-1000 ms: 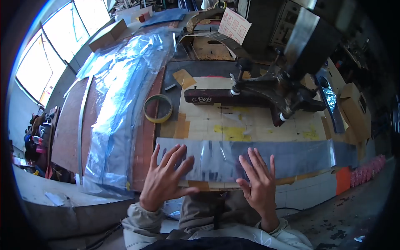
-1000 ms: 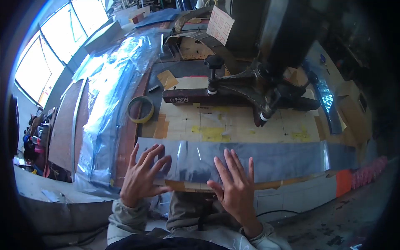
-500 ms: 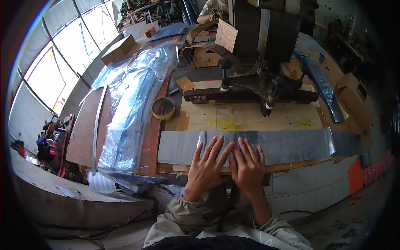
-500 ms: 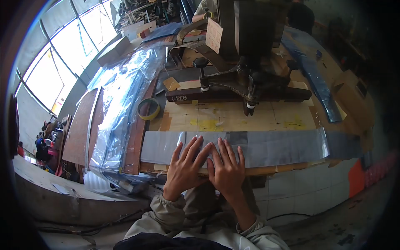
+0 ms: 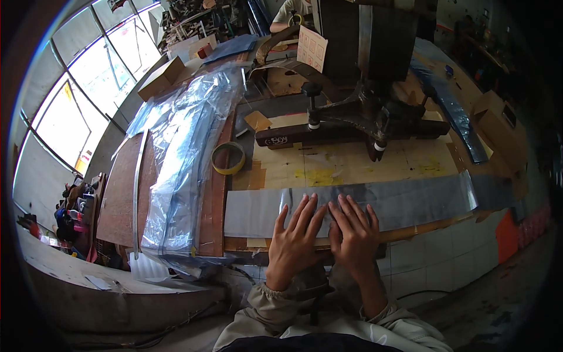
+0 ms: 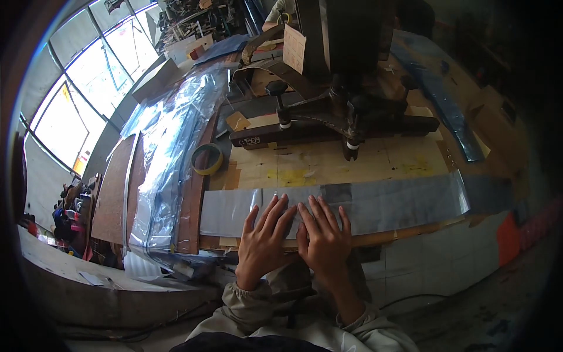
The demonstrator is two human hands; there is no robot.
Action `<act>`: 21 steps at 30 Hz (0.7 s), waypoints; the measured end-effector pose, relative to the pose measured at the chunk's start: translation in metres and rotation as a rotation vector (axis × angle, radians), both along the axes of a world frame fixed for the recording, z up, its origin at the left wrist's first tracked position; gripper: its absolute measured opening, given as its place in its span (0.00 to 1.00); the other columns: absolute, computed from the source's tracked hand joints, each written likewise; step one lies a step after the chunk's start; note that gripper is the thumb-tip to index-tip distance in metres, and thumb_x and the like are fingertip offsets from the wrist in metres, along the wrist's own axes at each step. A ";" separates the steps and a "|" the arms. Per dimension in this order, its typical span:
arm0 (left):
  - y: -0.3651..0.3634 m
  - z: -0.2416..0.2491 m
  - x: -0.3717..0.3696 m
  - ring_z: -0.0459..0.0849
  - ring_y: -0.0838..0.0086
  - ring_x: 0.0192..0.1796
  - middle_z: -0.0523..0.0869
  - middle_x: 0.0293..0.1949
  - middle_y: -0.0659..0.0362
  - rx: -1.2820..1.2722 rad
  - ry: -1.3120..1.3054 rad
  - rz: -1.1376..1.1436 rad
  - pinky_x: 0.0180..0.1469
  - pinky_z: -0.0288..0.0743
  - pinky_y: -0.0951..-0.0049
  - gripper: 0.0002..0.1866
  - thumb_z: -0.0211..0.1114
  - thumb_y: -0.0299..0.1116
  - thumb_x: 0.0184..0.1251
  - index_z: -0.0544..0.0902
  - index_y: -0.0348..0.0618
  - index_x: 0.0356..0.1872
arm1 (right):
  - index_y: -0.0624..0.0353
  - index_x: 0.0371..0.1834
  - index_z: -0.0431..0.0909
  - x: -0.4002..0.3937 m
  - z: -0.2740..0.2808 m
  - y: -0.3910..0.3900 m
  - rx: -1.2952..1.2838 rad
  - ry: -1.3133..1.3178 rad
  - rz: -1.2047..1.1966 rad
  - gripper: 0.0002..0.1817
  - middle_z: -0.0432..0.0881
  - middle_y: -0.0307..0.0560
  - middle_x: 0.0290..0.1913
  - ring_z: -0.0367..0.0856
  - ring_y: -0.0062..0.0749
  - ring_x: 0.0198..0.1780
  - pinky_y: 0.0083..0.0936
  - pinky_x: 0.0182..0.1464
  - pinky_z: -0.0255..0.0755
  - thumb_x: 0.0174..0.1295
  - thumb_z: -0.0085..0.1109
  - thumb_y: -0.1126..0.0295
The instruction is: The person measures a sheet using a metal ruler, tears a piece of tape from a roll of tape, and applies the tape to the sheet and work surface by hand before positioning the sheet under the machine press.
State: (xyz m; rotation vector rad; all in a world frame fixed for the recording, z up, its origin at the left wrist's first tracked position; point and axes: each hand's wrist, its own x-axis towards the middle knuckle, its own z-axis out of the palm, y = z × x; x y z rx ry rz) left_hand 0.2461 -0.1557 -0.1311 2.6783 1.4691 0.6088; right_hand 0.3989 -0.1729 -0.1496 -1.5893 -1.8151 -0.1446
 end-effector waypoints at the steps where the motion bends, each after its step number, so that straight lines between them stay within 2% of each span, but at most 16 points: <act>1: 0.000 0.000 0.000 0.64 0.66 0.75 0.66 0.72 0.57 -0.009 -0.004 0.001 0.74 0.52 0.53 0.46 0.74 0.51 0.42 0.69 0.52 0.68 | 0.50 0.58 0.81 0.000 0.000 0.000 -0.003 -0.001 0.001 0.21 0.80 0.43 0.62 0.74 0.33 0.66 0.44 0.71 0.57 0.60 0.55 0.67; 21: 0.002 -0.003 -0.002 0.65 0.67 0.74 0.67 0.72 0.57 -0.018 -0.054 -0.015 0.73 0.51 0.53 0.47 0.74 0.55 0.42 0.69 0.52 0.68 | 0.51 0.56 0.82 -0.003 -0.002 0.001 0.008 -0.018 -0.023 0.19 0.81 0.43 0.61 0.75 0.33 0.65 0.44 0.71 0.56 0.61 0.55 0.67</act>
